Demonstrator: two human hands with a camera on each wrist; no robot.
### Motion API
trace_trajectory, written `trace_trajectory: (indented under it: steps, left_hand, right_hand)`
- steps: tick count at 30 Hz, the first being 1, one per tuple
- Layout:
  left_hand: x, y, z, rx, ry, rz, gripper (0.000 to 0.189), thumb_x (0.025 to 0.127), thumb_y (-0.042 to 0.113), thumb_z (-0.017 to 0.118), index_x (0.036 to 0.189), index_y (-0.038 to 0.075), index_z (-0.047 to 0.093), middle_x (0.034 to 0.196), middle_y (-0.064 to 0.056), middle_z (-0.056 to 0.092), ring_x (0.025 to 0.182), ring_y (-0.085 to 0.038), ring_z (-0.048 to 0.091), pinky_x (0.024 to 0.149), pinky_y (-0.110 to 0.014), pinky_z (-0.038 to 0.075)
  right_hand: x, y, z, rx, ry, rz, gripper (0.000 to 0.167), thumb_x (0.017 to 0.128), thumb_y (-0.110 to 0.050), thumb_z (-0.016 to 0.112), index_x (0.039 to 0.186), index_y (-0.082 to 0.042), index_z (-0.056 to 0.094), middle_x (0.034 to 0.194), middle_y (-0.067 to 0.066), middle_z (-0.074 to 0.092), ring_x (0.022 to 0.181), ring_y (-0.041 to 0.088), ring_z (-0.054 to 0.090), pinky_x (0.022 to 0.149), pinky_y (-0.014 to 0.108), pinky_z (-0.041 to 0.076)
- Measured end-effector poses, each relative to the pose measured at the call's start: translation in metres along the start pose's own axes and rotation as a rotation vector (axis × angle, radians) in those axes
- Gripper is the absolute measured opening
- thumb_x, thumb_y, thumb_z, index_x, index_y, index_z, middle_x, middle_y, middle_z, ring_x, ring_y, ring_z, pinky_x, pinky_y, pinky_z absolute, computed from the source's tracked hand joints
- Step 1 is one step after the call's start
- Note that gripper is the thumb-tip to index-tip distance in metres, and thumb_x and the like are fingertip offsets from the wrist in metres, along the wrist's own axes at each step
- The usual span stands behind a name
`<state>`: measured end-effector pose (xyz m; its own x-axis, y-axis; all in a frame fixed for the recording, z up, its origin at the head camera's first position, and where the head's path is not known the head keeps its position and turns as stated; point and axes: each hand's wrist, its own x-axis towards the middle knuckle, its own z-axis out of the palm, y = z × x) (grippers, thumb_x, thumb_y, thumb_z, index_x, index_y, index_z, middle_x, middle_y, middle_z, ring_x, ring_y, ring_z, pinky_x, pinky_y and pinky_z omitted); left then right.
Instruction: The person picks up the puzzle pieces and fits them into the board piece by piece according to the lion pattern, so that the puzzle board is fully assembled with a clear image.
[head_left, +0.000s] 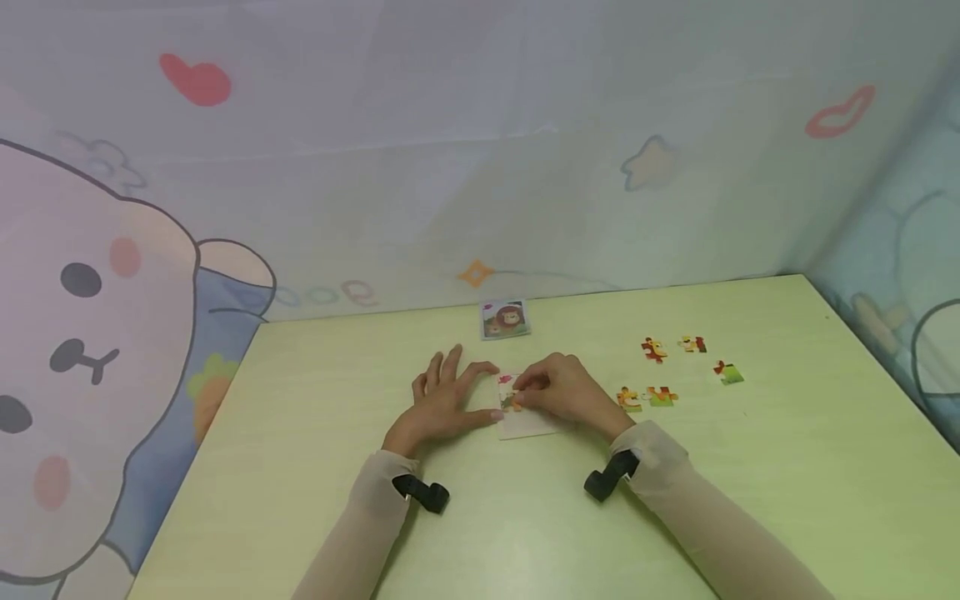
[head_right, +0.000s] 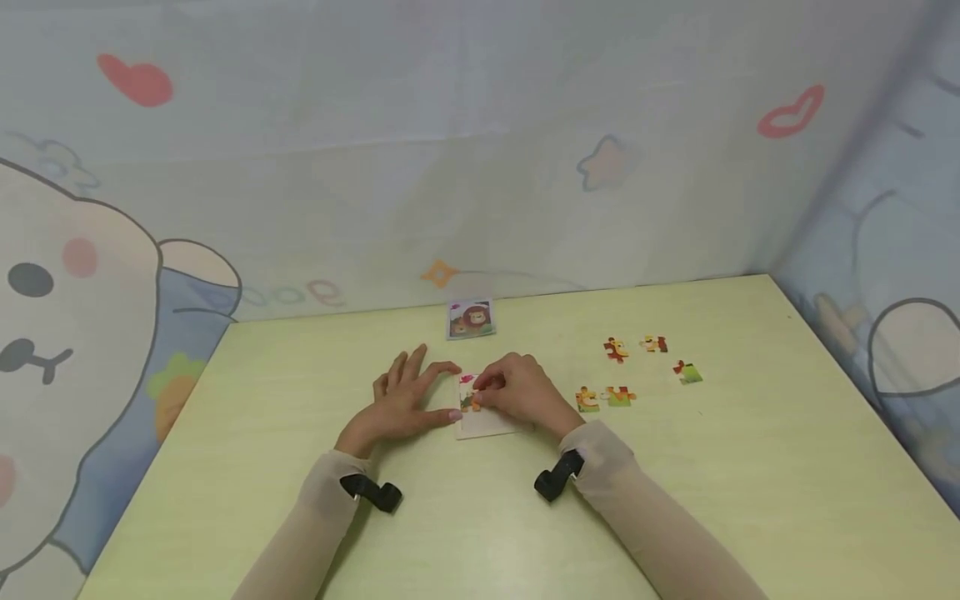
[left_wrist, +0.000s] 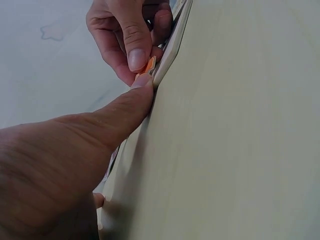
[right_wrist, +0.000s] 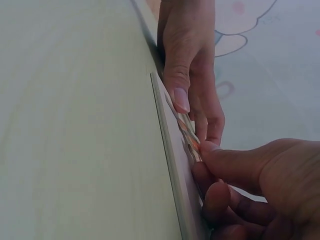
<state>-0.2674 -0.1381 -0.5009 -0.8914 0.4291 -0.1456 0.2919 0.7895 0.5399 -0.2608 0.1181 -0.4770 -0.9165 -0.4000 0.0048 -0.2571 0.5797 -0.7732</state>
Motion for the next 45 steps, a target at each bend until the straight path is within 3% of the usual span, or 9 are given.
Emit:
trace_trajectory:
  steps: [6, 14, 20, 29, 45]
  left_hand:
    - [-0.001, 0.0, 0.0, -0.01, 0.01, 0.014, 0.069, 0.095, 0.064, 0.073, 0.154, 0.047, 0.042, 0.183, -0.013, -0.01, 0.165, -0.05, -0.018, 0.124, -0.073, -0.003]
    - [0.0, -0.002, 0.002, -0.009, 0.007, 0.01, 0.069, 0.095, 0.064, 0.073, 0.154, 0.048, 0.042, 0.182, -0.014, -0.01, 0.165, -0.05, -0.018, 0.124, -0.072, -0.003]
    - [0.0, -0.001, 0.001, -0.008, 0.005, 0.007, 0.069, 0.094, 0.064, 0.074, 0.154, 0.048, 0.042, 0.182, -0.014, -0.01, 0.166, -0.049, -0.018, 0.124, -0.072, -0.003]
    - [0.0, 0.001, 0.001, 0.0, 0.01, 0.002, 0.069, 0.094, 0.064, 0.074, 0.154, 0.047, 0.043, 0.182, -0.014, -0.008, 0.166, -0.049, -0.017, 0.124, -0.073, -0.002]
    - [-0.002, 0.002, 0.0, -0.011, 0.014, 0.008, 0.068, 0.095, 0.063, 0.074, 0.154, 0.048, 0.044, 0.183, -0.014, -0.008, 0.166, -0.048, -0.017, 0.124, -0.072, -0.003]
  right_hand:
    - [0.0, -0.002, 0.002, -0.048, 0.031, 0.0, 0.015, 0.093, -0.023, 0.085, 0.103, -0.012, 0.085, 0.087, -0.003, 0.081, 0.079, 0.009, 0.062, 0.073, 0.027, 0.047]
    - [-0.001, -0.002, 0.001, -0.055, 0.003, 0.011, 0.012, 0.093, -0.024, 0.085, 0.1, -0.014, 0.086, 0.09, -0.002, 0.083, 0.078, 0.009, 0.061, 0.071, 0.027, 0.047]
    - [-0.001, -0.001, 0.003, -0.091, 0.036, -0.043, 0.012, 0.095, -0.023, 0.084, 0.102, -0.014, 0.085, 0.09, -0.002, 0.083, 0.08, 0.006, 0.065, 0.074, 0.027, 0.051]
    - [-0.003, -0.004, 0.01, -0.168, 0.08, -0.037, 0.007, 0.094, -0.026, 0.083, 0.099, -0.02, 0.082, 0.071, -0.005, 0.064, 0.066, 0.01, 0.05, 0.063, 0.027, 0.037]
    - [-0.003, -0.003, 0.011, -0.161, 0.064, -0.024, 0.009, 0.096, -0.026, 0.081, 0.103, -0.021, 0.08, 0.071, -0.004, 0.062, 0.066, 0.011, 0.049, 0.061, 0.029, 0.036]
